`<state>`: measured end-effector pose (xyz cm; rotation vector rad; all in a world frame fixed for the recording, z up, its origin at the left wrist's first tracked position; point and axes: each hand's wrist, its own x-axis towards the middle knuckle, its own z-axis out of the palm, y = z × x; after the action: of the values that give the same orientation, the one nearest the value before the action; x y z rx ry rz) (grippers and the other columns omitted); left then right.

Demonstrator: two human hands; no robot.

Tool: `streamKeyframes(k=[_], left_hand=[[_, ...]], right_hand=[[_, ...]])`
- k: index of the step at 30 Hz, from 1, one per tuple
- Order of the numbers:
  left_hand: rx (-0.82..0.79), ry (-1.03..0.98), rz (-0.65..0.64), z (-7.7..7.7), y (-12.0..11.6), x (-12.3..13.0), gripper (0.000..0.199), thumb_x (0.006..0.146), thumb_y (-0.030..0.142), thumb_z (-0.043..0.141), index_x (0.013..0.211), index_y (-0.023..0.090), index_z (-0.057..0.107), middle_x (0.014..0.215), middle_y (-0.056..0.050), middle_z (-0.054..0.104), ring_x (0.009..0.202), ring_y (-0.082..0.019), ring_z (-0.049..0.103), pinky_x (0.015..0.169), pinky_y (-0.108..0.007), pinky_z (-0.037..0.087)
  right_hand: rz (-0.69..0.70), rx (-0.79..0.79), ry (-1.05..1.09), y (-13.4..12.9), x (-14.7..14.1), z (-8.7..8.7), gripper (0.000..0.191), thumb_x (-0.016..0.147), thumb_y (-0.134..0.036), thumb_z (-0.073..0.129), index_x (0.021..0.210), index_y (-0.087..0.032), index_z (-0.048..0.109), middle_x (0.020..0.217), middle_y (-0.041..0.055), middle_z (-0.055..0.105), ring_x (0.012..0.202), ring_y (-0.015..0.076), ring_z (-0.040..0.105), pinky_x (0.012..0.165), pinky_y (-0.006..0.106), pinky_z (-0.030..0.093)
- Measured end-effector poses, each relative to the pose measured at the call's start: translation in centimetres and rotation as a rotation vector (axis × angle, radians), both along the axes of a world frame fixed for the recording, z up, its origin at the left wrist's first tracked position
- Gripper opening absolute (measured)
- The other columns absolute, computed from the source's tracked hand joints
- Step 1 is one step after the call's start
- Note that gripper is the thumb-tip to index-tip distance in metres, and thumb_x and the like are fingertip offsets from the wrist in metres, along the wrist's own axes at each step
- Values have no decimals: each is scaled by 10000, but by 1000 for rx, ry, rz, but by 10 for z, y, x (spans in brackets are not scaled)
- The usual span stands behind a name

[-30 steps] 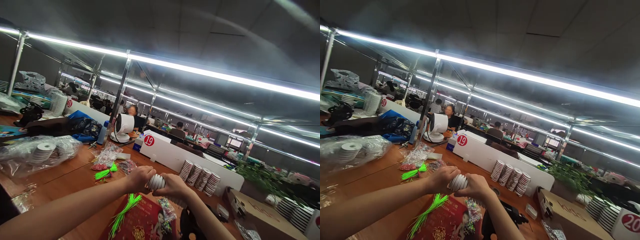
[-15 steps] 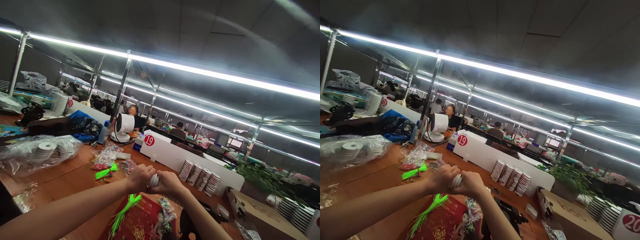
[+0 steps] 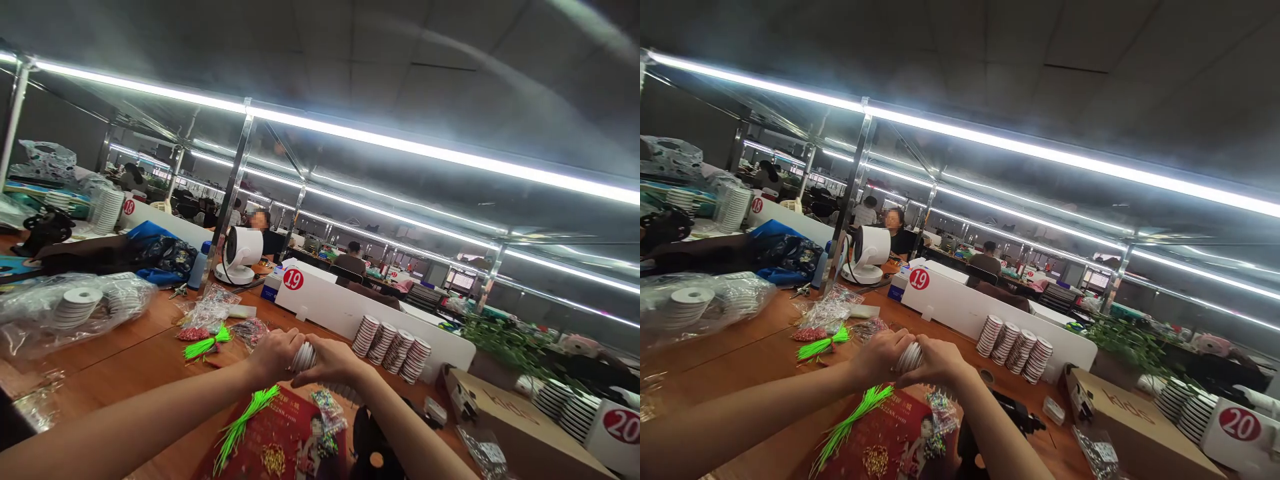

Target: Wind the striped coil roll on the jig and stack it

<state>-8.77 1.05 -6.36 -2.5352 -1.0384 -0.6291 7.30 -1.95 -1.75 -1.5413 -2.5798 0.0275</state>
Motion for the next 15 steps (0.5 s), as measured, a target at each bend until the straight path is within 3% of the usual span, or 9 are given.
streamKeyframes(k=[3,7,10,15], left_hand=[[10,17,-30,8,-6,-4,620,530,389,717,1042,138,473,967,-90,595,856,-267,564,735,-387,432],[86,56,-115,10,-11,10,802,503,415,739,1171,149,385,1127,-121,537,1018,-283,489,889,-429,334],[143,79,-153,4,-11,30,726,542,434,703,1142,145,415,1032,-99,583,922,-267,528,832,-416,363],[157,51,-89,-3,-7,49,381,657,359,573,964,138,528,849,-77,618,747,-249,551,645,-375,399]], right_hand=[[-2,5,24,-11,20,-3,799,475,-659,642,1115,-212,473,984,66,629,878,276,583,651,295,411],[-78,83,40,-20,42,-15,725,475,-592,688,1071,-223,505,965,53,625,855,255,585,662,286,417],[-105,134,42,-19,44,-23,647,477,-573,694,985,-209,528,926,52,632,822,254,592,640,288,418],[-133,192,36,-13,37,-27,543,560,-597,611,906,-186,534,876,81,643,797,292,606,619,326,422]])
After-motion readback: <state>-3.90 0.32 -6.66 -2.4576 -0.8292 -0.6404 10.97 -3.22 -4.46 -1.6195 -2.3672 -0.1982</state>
